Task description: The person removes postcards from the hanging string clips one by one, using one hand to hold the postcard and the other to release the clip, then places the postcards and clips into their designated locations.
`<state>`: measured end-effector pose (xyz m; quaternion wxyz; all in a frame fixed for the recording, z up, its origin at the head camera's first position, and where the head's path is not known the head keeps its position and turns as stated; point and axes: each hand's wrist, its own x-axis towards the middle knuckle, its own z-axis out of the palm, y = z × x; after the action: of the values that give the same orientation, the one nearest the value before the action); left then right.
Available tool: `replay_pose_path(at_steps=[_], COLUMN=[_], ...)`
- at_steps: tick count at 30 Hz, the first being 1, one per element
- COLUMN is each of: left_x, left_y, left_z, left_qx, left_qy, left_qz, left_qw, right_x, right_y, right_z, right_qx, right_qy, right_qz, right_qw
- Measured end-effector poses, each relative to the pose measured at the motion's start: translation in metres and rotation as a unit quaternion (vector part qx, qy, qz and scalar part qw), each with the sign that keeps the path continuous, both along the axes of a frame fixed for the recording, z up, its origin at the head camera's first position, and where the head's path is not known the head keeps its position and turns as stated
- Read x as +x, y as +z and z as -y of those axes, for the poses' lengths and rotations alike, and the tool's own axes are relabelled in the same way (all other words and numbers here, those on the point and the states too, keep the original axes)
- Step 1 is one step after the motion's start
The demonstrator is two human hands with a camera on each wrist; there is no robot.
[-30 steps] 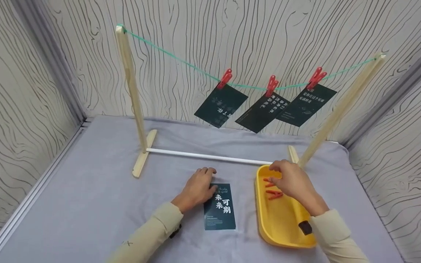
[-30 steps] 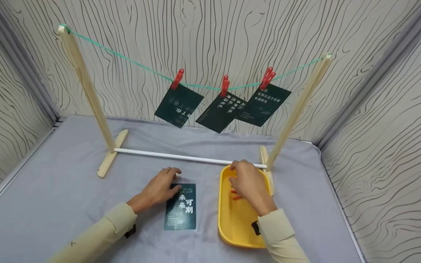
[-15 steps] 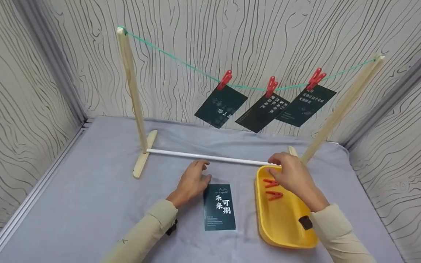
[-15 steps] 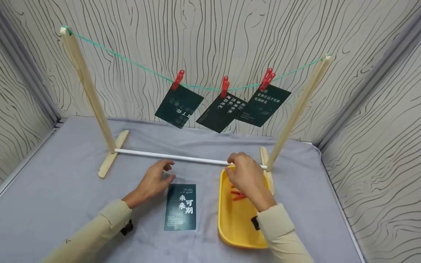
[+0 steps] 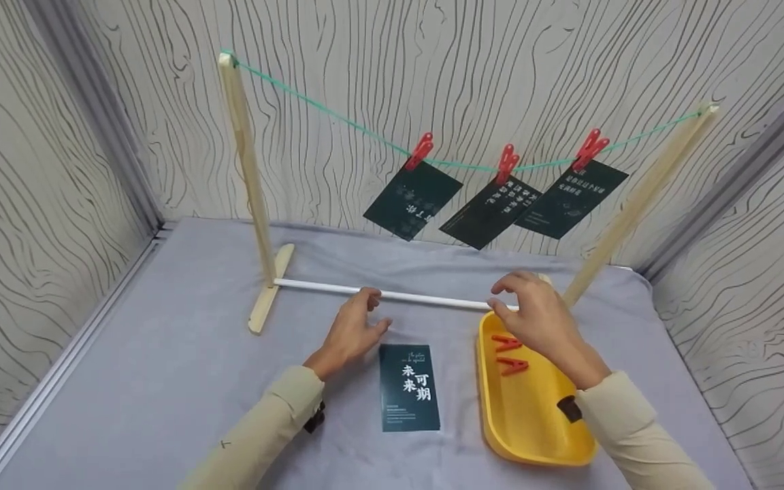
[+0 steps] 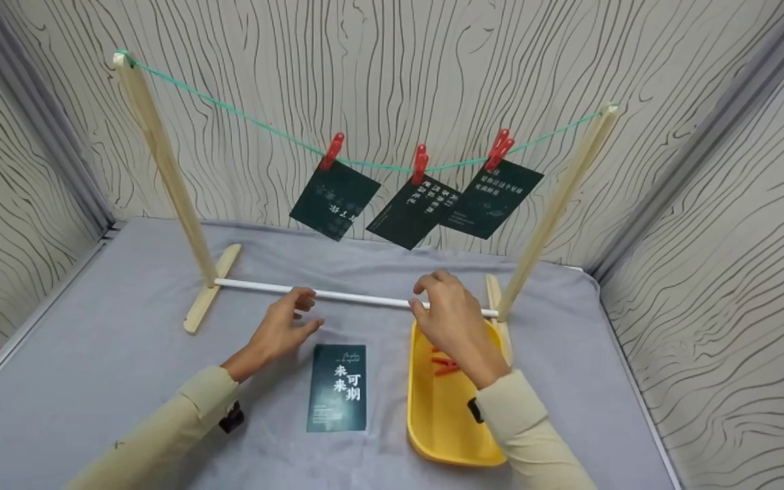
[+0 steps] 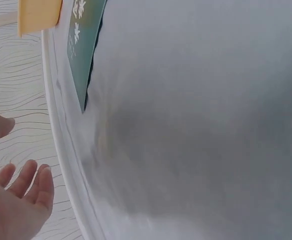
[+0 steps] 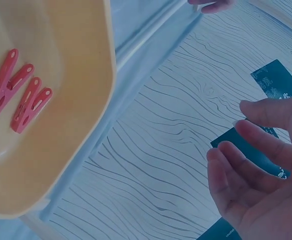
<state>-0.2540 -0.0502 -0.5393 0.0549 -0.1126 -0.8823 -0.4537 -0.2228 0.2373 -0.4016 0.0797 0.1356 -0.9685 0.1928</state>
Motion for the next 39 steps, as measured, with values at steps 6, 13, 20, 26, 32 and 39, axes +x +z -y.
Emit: replay_pose_path(at_steps=[6,13,20,26,32,39], left_x=[0.000,0.002,-0.004,-0.011,-0.015,-0.018], left_y=[0.006,0.011,0.016,0.026,0.036,0.040], left_z=[0.000,-0.003,-0.001,-0.001,0.001,0.004], left_qx=[-0.001,0.012,0.045,0.067,0.112,0.144], left_qy=[0.002,-0.001,-0.011,-0.002,0.012,0.014], left_qz=[0.012,0.047,0.070,0.088,0.118,0.118], left_qw=[0.9999,0.9988,0.9965,0.9939,0.9865,0.9823], right_x=[-0.002,-0.003,-0.004,-0.005,-0.006,-0.006], right_y=[0.005,0.013,0.015,0.021,0.027,0.033], right_z=[0.006,0.010,0.012,0.011,0.016,0.018], right_qx=[-0.004,-0.005,0.000,0.002,0.009,0.017], right_qy=[0.011,0.017,0.027,0.034,0.047,0.057], right_qz=[-0.021,-0.025,-0.020,-0.025,-0.023,-0.029], right_qw=[1.000,1.000,0.999,0.999,0.999,0.998])
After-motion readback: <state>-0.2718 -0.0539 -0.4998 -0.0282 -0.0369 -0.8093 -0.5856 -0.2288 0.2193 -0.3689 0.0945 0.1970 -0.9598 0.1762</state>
